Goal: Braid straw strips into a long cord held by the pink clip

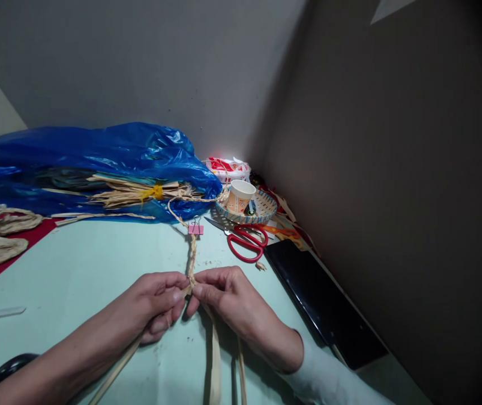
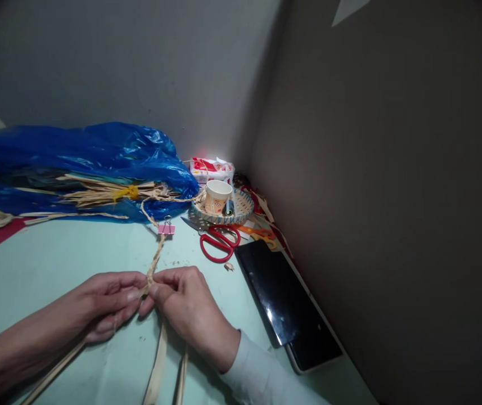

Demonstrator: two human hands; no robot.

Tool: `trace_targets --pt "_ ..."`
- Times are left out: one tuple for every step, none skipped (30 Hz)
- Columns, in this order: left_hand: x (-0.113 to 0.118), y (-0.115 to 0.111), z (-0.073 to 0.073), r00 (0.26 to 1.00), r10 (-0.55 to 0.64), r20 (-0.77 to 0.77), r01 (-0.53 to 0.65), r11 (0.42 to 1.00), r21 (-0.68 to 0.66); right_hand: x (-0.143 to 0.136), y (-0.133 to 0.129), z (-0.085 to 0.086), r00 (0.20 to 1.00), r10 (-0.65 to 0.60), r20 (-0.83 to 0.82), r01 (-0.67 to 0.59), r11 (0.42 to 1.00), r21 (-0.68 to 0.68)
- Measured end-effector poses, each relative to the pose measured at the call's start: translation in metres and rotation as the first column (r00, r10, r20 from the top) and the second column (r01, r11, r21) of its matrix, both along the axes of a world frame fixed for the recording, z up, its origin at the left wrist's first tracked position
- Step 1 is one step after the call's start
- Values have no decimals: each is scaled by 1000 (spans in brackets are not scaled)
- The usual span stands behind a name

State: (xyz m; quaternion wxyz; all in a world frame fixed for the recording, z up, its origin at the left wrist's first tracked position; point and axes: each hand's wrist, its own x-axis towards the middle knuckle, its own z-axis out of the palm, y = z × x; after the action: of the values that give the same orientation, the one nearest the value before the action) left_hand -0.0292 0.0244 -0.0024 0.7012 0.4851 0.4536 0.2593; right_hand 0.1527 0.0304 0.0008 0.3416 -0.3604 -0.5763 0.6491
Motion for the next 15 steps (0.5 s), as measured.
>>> trace_targets --pt "1 0 1 1000 22 -20 -23 1000 -10 0 -1 0 999 -13 32 13 1000 13" --pt "2 -1 1 998 52 -38 -53 998 -19 0 -2 1 997 -28 70 26 999 35" --pt "3 -1 0 995 83 -51 -84 996 -15 0 -3 3 993 -44 113 37 997 65" --pt "5 -1 -1 992 106 -61 -107 994 2 -1 -5 5 985 -57 160 41 994 101" --pt "6 -1 -2 989 122 -79 -121 992 25 0 -6 8 975 -73 212 42 989 145" --pt "7 -1 -3 987 128 -99 -123 991 50 0 -8 11 960 -92 266 41 981 191" --pt "7 -1 -5 985 128 -116 -118 989 84 0 -9 14 942 -107 318 32 972 231" --pt "8 -1 -6 983 125 -137 -108 986 125 1 -10 17 923 -117 367 20 965 260" --pt "8 -1 -6 979 126 -162 -98 981 167 1 -11 19 904 -124 410 6 961 277" --pt "9 -1 -7 974 129 -185 -89 974 209 1 -13 21 884 -129 449 -7 957 288" --pt "9 -1 -6 968 139 -211 -84 964 251 2 -14 22 861 -135 490 -21 954 300" --pt "10 -2 -5 958 152 -244 -78 954 289 2 -15 22 830 -149 538 -37 947 318" --pt "11 -3 -4 943 168 -286 -70 944 324 2 -15 22 787 -173 593 -55 936 347" --pt "12 -4 -3 925 186 -331 -62 934 351 2 -16 21 732 -207 649 -79 920 383" --pt "13 -4 -1 906 205 -369 -57 925 376 2 -16 20 672 -245 699 -111 900 422"
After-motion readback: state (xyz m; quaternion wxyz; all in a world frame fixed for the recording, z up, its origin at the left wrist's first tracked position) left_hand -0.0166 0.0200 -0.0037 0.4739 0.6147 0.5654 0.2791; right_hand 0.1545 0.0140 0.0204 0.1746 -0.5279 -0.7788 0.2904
